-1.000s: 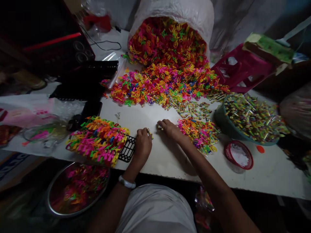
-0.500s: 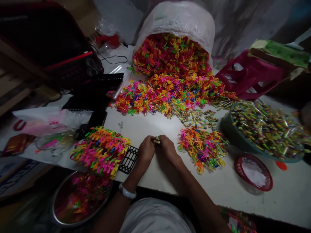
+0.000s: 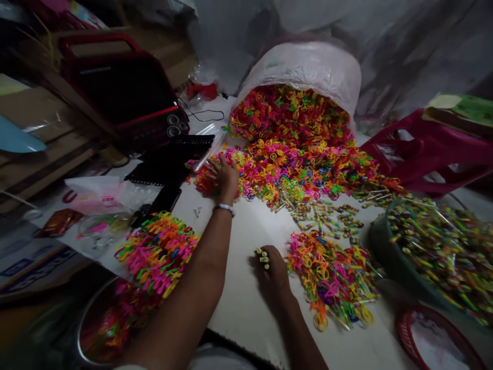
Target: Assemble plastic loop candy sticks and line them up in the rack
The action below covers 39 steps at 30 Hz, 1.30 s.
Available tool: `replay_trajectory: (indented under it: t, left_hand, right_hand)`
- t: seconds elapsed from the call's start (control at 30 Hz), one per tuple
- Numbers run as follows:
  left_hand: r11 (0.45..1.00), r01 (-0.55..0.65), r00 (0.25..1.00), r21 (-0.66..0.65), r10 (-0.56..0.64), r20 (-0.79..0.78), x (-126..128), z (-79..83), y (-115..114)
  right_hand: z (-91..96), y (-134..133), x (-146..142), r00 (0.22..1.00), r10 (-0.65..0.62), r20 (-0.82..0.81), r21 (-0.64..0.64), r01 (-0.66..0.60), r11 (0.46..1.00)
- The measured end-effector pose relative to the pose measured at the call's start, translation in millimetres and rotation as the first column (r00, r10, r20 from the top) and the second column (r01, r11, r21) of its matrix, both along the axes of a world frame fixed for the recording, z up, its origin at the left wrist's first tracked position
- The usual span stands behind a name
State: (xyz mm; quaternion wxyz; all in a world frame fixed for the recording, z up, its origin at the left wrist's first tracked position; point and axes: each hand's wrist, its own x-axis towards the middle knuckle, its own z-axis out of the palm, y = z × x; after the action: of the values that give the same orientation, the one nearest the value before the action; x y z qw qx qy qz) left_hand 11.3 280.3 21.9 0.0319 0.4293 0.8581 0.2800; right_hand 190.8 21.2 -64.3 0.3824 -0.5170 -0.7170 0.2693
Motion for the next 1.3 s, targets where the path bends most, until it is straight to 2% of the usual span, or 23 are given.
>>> replay_trajectory:
  t: [0.1, 0.2, 0.3, 0.4, 0.53, 0.67, 0.8, 1.07, 1.2, 1.3]
  left_hand:
    - [0.991, 0.074, 0.997, -0.110, -0.074, 0.000, -14.4, -4.2, 13.0]
    - [0.973, 0.151, 0.986, -0.173, -0.160, -0.045, -13.1, -11.8, 2.2]
    - [0.952, 0.204, 0.967, -0.229, -0.232, -0.103, 1.9, -18.6, -22.8]
    - [0.925, 0.251, 0.946, -0.285, -0.297, -0.131, 21.0, -22.8, -54.1]
    - [0.885, 0.362, 0.904, -0.294, -0.410, -0.122, 40.4, -23.1, -97.8]
    - [0.819, 0.528, 0.835, -0.225, -0.549, -0.039, 45.7, -17.7, -136.0]
    - [0.769, 0.611, 0.787, -0.190, -0.616, 0.038, 40.8, -11.6, -161.9]
    - [0.803, 0.592, 0.805, -0.068, -0.593, 0.022, 37.2, -19.7, -191.2]
    - [0.773, 0.633, 0.770, 0.044, -0.635, 0.067, 31.0, -22.7, -200.1]
    - [0.761, 0.630, 0.748, 0.157, -0.649, 0.140, 22.2, -21.6, -199.9]
  right_hand:
    - [1.5, 2.8, -2.7, 1.000, -0.017, -0.027, -0.024, 0.016, 1.000]
    - [5.2, 4.9, -5.1, 0.996, -0.047, -0.073, -0.066, 0.042, 0.997]
    - [8.8, 7.2, -6.9, 0.986, -0.083, -0.147, -0.125, 0.065, 0.990]
    - [9.5, 9.7, -6.9, 0.961, -0.174, -0.213, -0.179, 0.137, 0.974]
    - [8.0, 14.1, -2.9, 0.925, -0.253, -0.284, -0.199, 0.201, 0.959]
    - [6.7, 17.8, 4.9, 0.883, -0.365, -0.296, -0.180, 0.324, 0.929]
    - [4.9, 17.9, 10.2, 0.821, -0.465, -0.332, -0.150, 0.440, 0.885]
    - [6.7, 12.4, 13.1, 0.755, -0.530, -0.386, -0.135, 0.522, 0.842]
    - [9.3, 12.4, 14.9, 0.722, -0.555, -0.413, -0.122, 0.560, 0.819]
    - [13.2, 11.0, 14.0, 0.703, -0.561, -0.436, -0.168, 0.549, 0.819]
